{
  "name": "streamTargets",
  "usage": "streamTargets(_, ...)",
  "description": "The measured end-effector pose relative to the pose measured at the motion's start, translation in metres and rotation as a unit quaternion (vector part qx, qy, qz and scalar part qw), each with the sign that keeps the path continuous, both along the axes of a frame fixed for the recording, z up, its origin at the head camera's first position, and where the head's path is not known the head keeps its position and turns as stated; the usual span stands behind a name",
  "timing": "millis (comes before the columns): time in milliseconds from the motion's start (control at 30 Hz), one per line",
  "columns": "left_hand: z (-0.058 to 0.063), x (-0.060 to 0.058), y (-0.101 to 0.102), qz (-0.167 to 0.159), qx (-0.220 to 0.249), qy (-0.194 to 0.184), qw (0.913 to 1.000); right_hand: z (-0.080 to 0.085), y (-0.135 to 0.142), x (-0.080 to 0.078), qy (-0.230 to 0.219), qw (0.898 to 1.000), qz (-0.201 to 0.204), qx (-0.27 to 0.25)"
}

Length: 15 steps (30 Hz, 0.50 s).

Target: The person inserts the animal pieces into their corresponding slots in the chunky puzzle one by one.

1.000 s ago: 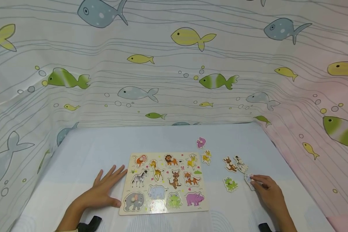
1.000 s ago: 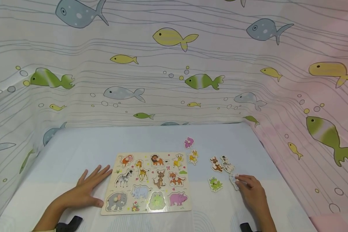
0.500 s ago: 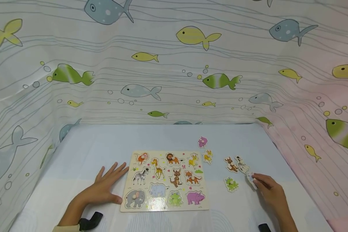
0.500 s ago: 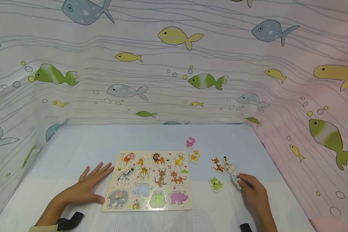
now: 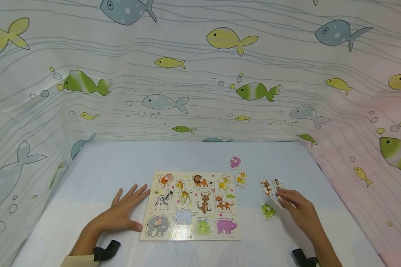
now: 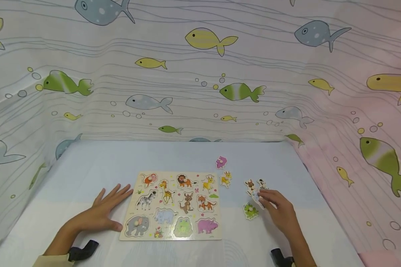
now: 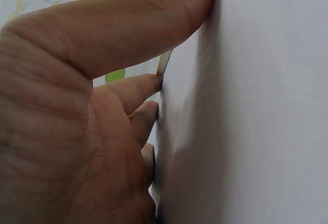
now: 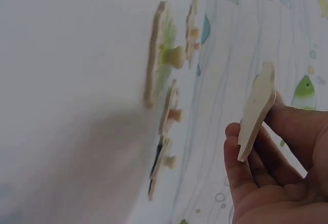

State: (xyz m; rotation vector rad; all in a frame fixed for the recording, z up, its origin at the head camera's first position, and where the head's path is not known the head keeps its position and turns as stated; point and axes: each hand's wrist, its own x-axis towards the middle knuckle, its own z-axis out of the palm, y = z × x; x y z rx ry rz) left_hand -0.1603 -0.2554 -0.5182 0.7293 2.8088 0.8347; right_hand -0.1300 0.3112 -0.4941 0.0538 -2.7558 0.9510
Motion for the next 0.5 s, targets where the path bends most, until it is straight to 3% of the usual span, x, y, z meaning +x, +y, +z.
streamTargets(233, 0.002, 0.0, 0.0, 0.005, 0.0, -0.006, 1.0, 0.021, -0.029, -0.014, 0.02, 0.995, 0.093, -0.018)
streamTargets(500, 0.002, -0.001, 0.001, 0.01, -0.01, -0.012, 0.9998, 0.035, -0.071, -0.029, 0.01, 0.989, 0.145, -0.012)
